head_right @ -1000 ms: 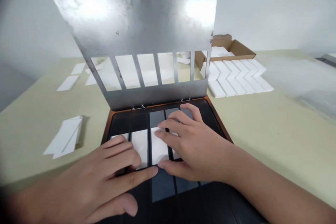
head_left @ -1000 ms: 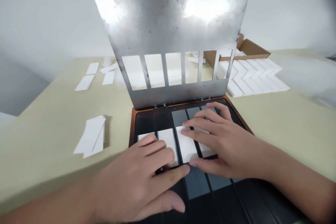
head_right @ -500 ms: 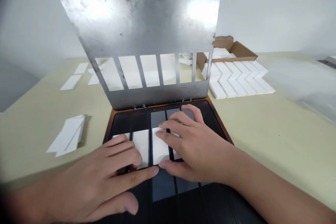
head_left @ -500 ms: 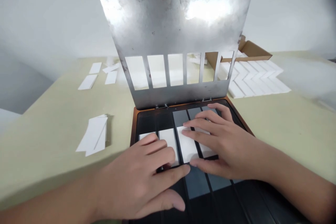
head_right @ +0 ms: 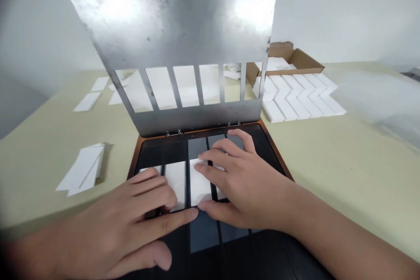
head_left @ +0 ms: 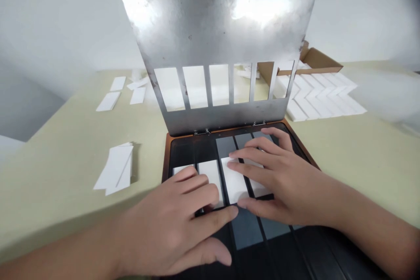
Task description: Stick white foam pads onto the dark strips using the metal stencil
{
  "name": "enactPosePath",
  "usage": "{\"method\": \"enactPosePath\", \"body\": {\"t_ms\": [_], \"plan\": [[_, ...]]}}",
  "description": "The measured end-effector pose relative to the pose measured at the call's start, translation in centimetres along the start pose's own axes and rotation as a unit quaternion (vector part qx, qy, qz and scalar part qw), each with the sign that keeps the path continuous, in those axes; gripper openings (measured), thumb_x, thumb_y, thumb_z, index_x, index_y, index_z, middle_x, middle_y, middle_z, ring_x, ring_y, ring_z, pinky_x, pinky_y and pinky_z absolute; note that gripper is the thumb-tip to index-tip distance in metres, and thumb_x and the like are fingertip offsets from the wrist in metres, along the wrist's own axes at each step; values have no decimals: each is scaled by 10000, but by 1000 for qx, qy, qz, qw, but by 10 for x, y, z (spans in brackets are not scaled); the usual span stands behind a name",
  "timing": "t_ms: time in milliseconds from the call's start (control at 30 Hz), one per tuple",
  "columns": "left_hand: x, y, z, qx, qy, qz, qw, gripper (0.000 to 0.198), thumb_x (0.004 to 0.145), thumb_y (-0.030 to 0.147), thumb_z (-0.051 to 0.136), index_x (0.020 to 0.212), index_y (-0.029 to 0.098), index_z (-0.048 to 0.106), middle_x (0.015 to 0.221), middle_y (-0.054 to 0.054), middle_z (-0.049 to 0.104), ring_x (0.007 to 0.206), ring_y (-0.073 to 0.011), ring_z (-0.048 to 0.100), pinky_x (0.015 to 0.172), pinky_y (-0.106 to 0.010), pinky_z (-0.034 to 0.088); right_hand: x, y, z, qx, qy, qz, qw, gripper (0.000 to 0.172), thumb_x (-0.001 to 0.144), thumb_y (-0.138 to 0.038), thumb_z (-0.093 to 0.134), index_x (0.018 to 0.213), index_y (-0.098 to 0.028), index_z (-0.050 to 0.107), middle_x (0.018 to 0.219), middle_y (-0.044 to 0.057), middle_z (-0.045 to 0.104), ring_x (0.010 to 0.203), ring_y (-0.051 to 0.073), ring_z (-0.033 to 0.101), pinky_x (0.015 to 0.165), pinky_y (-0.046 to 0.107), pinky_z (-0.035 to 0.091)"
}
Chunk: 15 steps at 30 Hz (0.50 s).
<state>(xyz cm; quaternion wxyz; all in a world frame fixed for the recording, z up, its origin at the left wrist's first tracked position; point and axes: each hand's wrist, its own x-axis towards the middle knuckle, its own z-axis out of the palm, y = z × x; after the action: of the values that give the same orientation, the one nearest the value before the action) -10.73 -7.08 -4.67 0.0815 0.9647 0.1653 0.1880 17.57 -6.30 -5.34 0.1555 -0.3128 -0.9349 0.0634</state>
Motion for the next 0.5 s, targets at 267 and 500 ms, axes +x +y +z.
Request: {"method": "enactPosePath", "body": {"t_ms": [267,500], "plan": [[2,0,-1,-6,-6,-4,1000,402,1102,511,540,1233,189,742,873,-24,634,777,-188,552,881,-357,427,1,-1,-2,-2,-3,5,1000,478,1054,-506,597,1379,-163,672,1402,99,698,1277,308,568,1225,652,196],[2,3,-1,-1,-4,-2,1000,425,1125,501,484,1229,178,742,868,-18,640,778,-188,551,883,-370,417,1,-1,-3,0,-3,5,1000,469,1060,-503,587,1365,-159,681,1411,107,697,1279,317,571,1223,655,199]]}}
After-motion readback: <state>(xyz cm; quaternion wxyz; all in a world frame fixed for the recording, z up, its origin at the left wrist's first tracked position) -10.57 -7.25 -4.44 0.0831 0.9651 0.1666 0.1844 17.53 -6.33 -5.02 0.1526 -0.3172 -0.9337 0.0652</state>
